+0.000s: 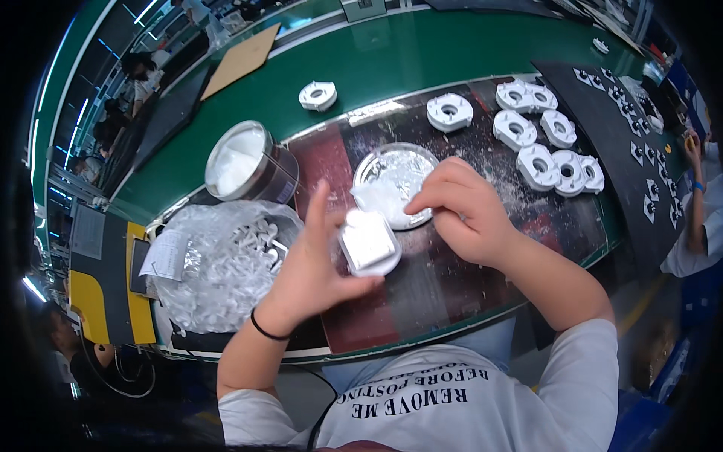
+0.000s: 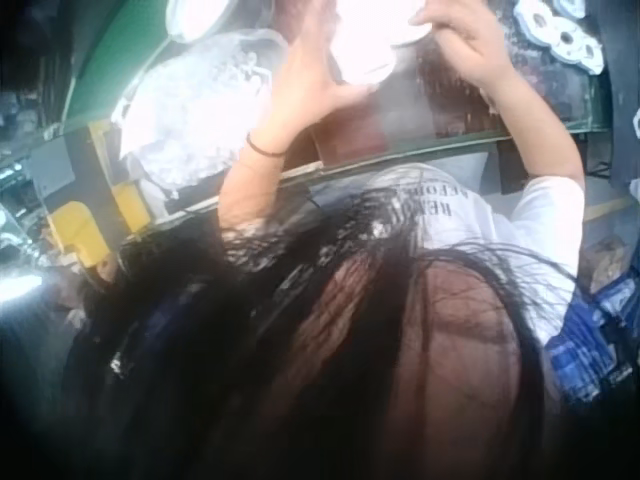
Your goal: The person assembles white plastic components at a factory workstation. They repeatedly pick small white plastic pieces from a bag, dip them into a white paste in a metal dish, and press them into holes on larger white plastic housings. The person places the assembled units on the table to their right.
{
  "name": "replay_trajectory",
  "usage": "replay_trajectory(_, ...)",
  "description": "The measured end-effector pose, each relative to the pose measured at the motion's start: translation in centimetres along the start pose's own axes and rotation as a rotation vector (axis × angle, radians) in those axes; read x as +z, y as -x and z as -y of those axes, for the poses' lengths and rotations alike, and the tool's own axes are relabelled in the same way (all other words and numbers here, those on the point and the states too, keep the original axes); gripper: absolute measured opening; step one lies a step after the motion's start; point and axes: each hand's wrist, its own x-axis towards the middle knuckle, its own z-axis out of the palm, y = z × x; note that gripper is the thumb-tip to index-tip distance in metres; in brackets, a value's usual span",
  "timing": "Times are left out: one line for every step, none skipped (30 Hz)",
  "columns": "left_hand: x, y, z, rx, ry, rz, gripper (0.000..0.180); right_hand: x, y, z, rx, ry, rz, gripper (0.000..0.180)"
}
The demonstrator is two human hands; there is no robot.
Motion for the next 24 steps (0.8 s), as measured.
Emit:
replay_trajectory(-0.7, -2.2, 0.0, -0.033, -0.005, -0.023, 0.122, -0.4, 0.1, -0.7, -0.022, -0.012, -0.042, 0.032)
replay_trajectory(-1.3, -4.5, 0.2, -0.069, -0.014, -0.047, 0.119, -0.6, 0.2, -1.4, -0.046, -0.029, -0.085, 0.031)
replay_trajectory(-1.3, -7.1, 0.9, -0.057, -0.046, -0.109, 0.116, -0.4, 0.5, -2.4, -0.041, -0.029, -0.148, 0.029)
replay_trajectory(-1.3, -9.8, 1.8, -0.047, -0.082, -0.174, 0.113, -0.4, 0.6, -3.0, -0.056, -0.001, -0.140, 0.028)
replay_trajectory(-1.3, -12.5, 2.5, -0.137, -0.130, -0.165, 0.112, -0.5, 0.7, -3.5, -0.068, 0.031, -0.132, 0.028)
replay_trajectory(-1.1, -15.1, 3.4, -0.219, -0.171, -0.154, 0.112, -0.8, 1.0, -3.9, -0.076, 0.074, -0.128, 0.028)
replay_trajectory(-1.3, -16.8, 4.7, -0.302, -0.183, -0.167, 0.112, -0.5, 0.8, -4.0, -0.080, 0.058, -0.099, 0.027)
replay_trajectory(-0.9, -18.5, 6.2, -0.374, -0.185, -0.178, 0.112, -0.3, 0.8, -4.3, -0.085, 0.054, -0.070, 0.025)
replay_trajectory(-0.4, -19.8, 8.0, -0.390, -0.154, -0.213, 0.113, -0.1, 0.8, -4.4, -0.097, 0.035, -0.066, 0.025)
replay_trajectory(0.3, -21.1, 10.0, -0.398, -0.113, -0.236, 0.113, -0.1, 0.8, -4.4, -0.097, 0.027, -0.065, 0.024)
replay_trajectory(1.0, -22.0, 11.3, -0.416, -0.129, -0.229, 0.114, -0.3, 0.8, -4.3, -0.102, 0.024, -0.074, 0.024)
replay_trajectory(1.6, -22.4, 12.6, -0.439, -0.148, -0.226, 0.114, -0.5, 0.8, -4.3, -0.109, 0.015, -0.078, 0.024)
replay_trajectory(2.2, -22.5, 14.3, -0.440, -0.180, -0.232, 0.114, -0.7, 0.8, -4.2, -0.121, 0.004, -0.093, 0.024)
replay_trajectory(2.7, -22.7, 15.6, -0.442, -0.212, -0.234, 0.114, -0.8, 0.9, -4.3, -0.120, -0.011, -0.104, 0.025)
replay_trajectory(2.6, -22.5, 16.1, -0.425, -0.291, -0.241, 0.108, -0.9, 1.0, -4.1, -0.104, -0.029, -0.110, 0.025)
replay_trajectory(2.4, -22.5, 16.5, -0.409, -0.371, -0.250, 0.103, -1.0, 1.0, -4.0, -0.091, -0.050, -0.114, 0.025)
replay_trajectory(1.9, -22.8, 16.2, -0.485, -0.350, -0.323, 0.096, -1.3, 1.1, -3.9, -0.108, -0.040, -0.103, 0.024)
replay_trajectory(1.4, -23.0, 15.9, -0.564, -0.330, -0.398, 0.089, -1.5, 1.2, -3.7, -0.126, -0.031, -0.090, 0.024)
replay_trajectory(0.8, -23.1, 16.3, -0.625, -0.419, -0.506, 0.082, -1.6, 1.2, -3.7, -0.144, -0.025, -0.076, 0.024)
replay_trajectory(0.2, -22.7, 16.7, -0.689, -0.509, -0.616, 0.076, -1.4, 1.3, -3.8, -0.132, -0.036, -0.077, 0.023)
replay_trajectory(-0.1, -22.2, 17.8, -0.781, -0.625, -0.608, 0.067, -1.3, 1.2, -3.7, -0.124, -0.041, -0.071, 0.023)
replay_trajectory(-0.2, -21.6, 18.8, -0.872, -0.741, -0.599, 0.060, -1.3, 1.2, -3.6, -0.116, -0.047, -0.065, 0.023)
replay_trajectory(-0.4, -21.2, 19.0, -0.926, -0.774, -0.498, 0.055, -1.3, 1.2, -3.6, -0.117, -0.046, -0.068, 0.022)
replay_trajectory(-0.6, -20.8, 19.2, -0.978, -0.806, -0.396, 0.050, -1.3, 1.2, -3.6, -0.117, -0.045, -0.072, 0.022)
